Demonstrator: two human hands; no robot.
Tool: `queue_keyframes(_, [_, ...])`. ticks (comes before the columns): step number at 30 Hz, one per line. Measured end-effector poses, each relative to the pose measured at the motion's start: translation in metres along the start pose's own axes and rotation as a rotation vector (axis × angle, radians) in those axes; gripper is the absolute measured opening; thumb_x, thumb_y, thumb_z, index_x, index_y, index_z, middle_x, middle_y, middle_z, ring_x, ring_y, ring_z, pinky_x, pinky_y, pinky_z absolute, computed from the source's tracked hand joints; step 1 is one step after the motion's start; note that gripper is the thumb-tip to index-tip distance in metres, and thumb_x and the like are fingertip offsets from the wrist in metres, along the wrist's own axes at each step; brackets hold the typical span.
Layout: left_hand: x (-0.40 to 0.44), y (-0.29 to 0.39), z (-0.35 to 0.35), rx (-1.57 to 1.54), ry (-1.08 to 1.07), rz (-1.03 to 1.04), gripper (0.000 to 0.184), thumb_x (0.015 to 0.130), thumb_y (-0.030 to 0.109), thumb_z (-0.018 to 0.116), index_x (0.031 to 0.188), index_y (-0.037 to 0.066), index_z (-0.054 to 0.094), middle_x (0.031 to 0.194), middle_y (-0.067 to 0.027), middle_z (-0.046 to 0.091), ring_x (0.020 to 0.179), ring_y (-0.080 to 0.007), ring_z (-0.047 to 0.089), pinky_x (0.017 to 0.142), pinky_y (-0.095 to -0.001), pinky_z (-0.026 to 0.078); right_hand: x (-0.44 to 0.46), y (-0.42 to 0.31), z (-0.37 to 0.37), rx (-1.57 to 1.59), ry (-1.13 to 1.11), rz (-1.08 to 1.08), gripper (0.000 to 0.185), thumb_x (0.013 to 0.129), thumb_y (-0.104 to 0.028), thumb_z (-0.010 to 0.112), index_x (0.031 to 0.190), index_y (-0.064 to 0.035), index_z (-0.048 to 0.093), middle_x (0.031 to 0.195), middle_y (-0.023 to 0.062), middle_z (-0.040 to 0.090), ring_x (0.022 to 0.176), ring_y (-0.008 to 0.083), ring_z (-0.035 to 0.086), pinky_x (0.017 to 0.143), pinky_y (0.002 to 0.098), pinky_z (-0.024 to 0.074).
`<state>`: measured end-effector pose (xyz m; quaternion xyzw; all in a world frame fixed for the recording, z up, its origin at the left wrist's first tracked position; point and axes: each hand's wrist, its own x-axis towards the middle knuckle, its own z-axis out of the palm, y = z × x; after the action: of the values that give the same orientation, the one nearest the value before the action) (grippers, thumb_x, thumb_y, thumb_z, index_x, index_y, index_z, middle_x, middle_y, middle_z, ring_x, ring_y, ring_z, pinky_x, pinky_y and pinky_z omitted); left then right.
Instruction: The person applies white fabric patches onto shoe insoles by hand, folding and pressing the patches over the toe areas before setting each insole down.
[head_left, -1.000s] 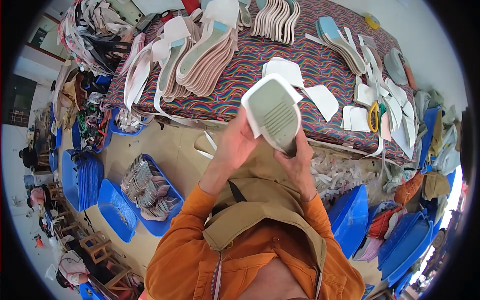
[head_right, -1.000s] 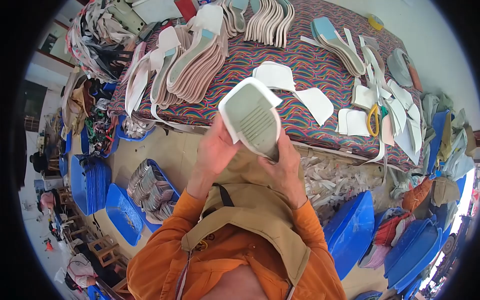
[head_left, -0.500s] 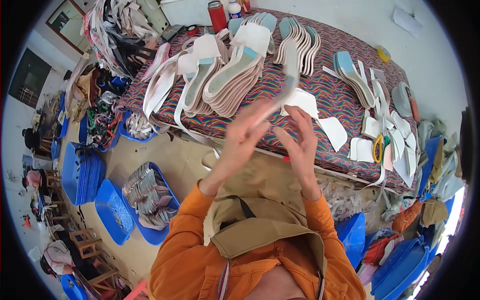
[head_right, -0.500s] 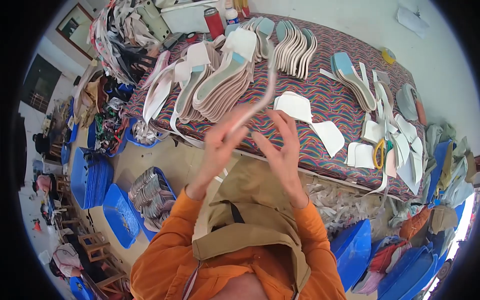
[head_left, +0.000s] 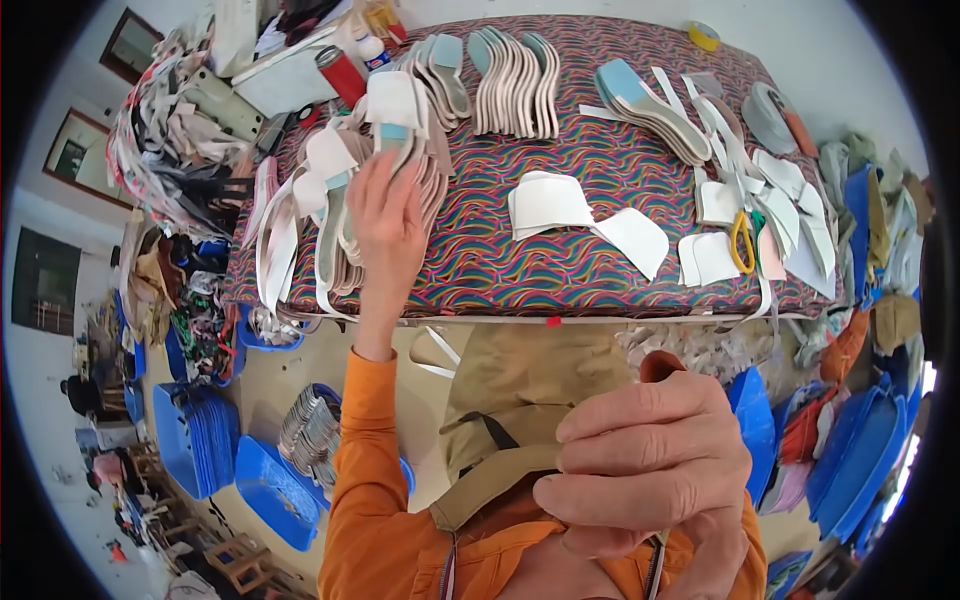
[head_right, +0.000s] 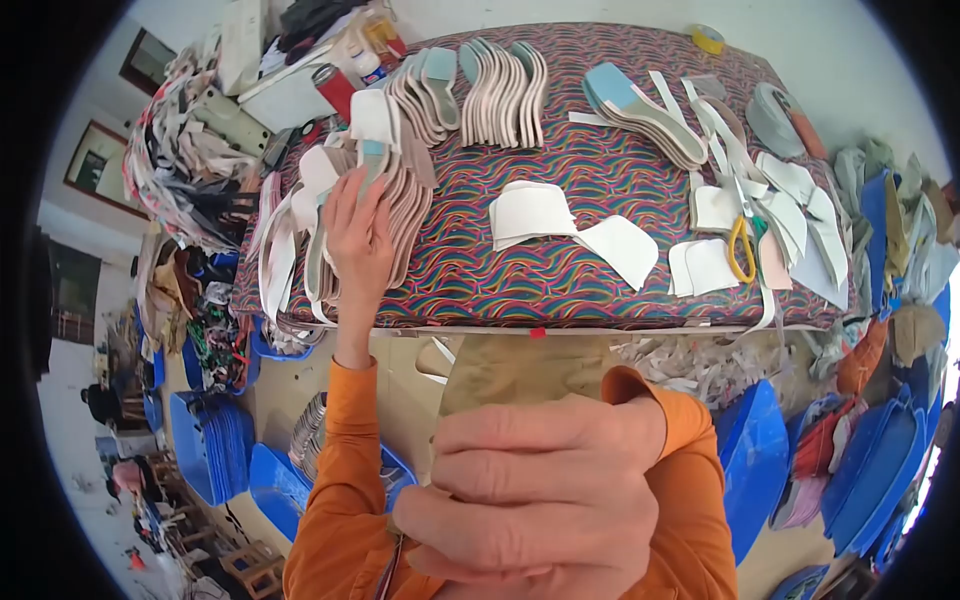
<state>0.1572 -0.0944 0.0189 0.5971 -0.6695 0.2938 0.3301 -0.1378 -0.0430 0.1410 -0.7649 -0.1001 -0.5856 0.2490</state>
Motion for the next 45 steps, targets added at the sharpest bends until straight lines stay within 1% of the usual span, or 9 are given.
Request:
queue_keyframes(6, [0.018,0.053,0.053,-0.681,-0.047,-0.269,0.025,0.092,-0.002,0.065,0.116,0.002,0.071,0.121,-0.0132,0.069,0.113,-0.0277,0.065,0.098,-0.036,0.05,0.009,0.008,-0.003,-0.041,0.14,0.088,0.06,0.08,-0.005,0.075,0.134,-0.0131,0.05,0.081,0.0138,0.072,0.058,0.0217,0.066,0.061,0.0369,0.0612])
queue_keyframes(9, [0.023,0.074,0.067,-0.782,-0.07,-0.313,0.024,0.093,-0.001,0.064,0.116,0.002,0.072,0.12,-0.013,0.07,0.113,-0.0253,0.066,0.1,-0.0346,0.049,0.015,-0.008,-0.001,0.022,0.188,0.634,0.041,0.069,-0.007,0.078,0.109,-0.0088,0.066,0.077,0.0111,0.07,0.056,0.0253,0.065,0.06,0.0358,0.0588])
queue_keyframes(11, [0.021,0.077,0.058,-0.741,-0.072,-0.286,0.023,0.094,0.0,0.064,0.116,0.001,0.072,0.121,-0.0136,0.07,0.113,-0.0245,0.066,0.1,-0.0338,0.049,-0.004,0.044,0.0,-0.23,0.138,0.043,0.028,0.067,-0.009,0.074,0.094,-0.0027,0.073,0.075,0.0077,0.062,0.057,0.0181,0.057,0.05,0.0308,0.0466])
queue_keyframes(18, [0.005,0.041,-0.018,-0.377,0.004,-0.285,0.023,0.093,0.0,0.065,0.116,-0.001,0.071,0.12,-0.0142,0.07,0.111,-0.0245,0.067,0.098,-0.0333,0.05,-0.105,0.127,0.007,-0.24,-0.045,0.628,0.025,0.087,0.0,0.069,0.112,-0.0013,0.068,0.085,0.0089,0.067,0.064,0.0199,0.062,0.06,0.03,0.051])
queue_keyframes(21, [-0.011,0.016,-0.049,-0.275,0.034,-0.355,0.024,0.092,0.0,0.066,0.116,-0.001,0.07,0.119,-0.0149,0.07,0.109,-0.0271,0.067,0.097,-0.0349,0.05,-0.125,0.14,0.032,0.11,0.01,1.146,0.035,0.092,-0.014,0.072,0.122,0.0016,0.064,0.09,0.0079,0.07,0.072,0.0153,0.066,0.063,0.0265,0.0502])
queue_keyframes(25, [-0.03,-0.013,-0.073,-0.351,0.065,-0.526,0.027,0.091,0.003,0.068,0.117,-0.001,0.069,0.119,-0.0171,0.069,0.11,-0.0322,0.066,0.097,-0.0376,0.05,-0.119,0.166,0.066,0.355,0.01,1.351,0.051,0.099,-0.03,0.065,0.14,-0.0013,0.054,0.12,0.0088,0.066,0.101,0.0171,0.065,0.081,0.0282,0.0523])
queue_keyframes(28, [-0.03,-0.03,-0.072,-0.394,0.027,-0.682,0.03,0.093,0.009,0.069,0.12,-0.002,0.068,0.123,-0.0186,0.068,0.114,-0.031,0.065,0.1,-0.0361,0.048,-0.103,0.191,0.094,0.463,0.115,1.404,0.071,0.096,-0.044,0.064,0.149,-0.0026,0.04,0.136,0.0118,0.055,0.115,0.0205,0.058,0.088,0.032,0.0503])
queue_keyframes(33, [-0.025,-0.037,-0.033,-0.149,-0.163,-0.392,0.045,0.09,0.017,0.072,0.129,-0.002,0.061,0.128,-0.0235,0.063,0.115,-0.0403,0.061,0.1,-0.042,0.048,-0.081,0.236,0.127,0.46,0.183,1.485,0.102,0.087,-0.062,0.065,0.159,-0.0039,0.02,0.153,0.0149,0.038,0.131,0.026,0.046,0.1,0.0398,0.0449])
queue_keyframes(45, [-0.026,-0.06,-0.034,-0.219,-0.113,-0.51,0.054,0.086,0.025,0.075,0.126,-0.007,0.057,0.131,-0.026,0.058,0.112,-0.0451,0.057,0.095,-0.0484,0.048,-0.068,0.283,0.161,0.531,0.394,1.147,0.084,0.083,-0.03,0.077,0.146,0.0012,0.031,0.141,0.0177,0.046,0.129,0.0255,0.048,0.109,0.0396,0.0388])
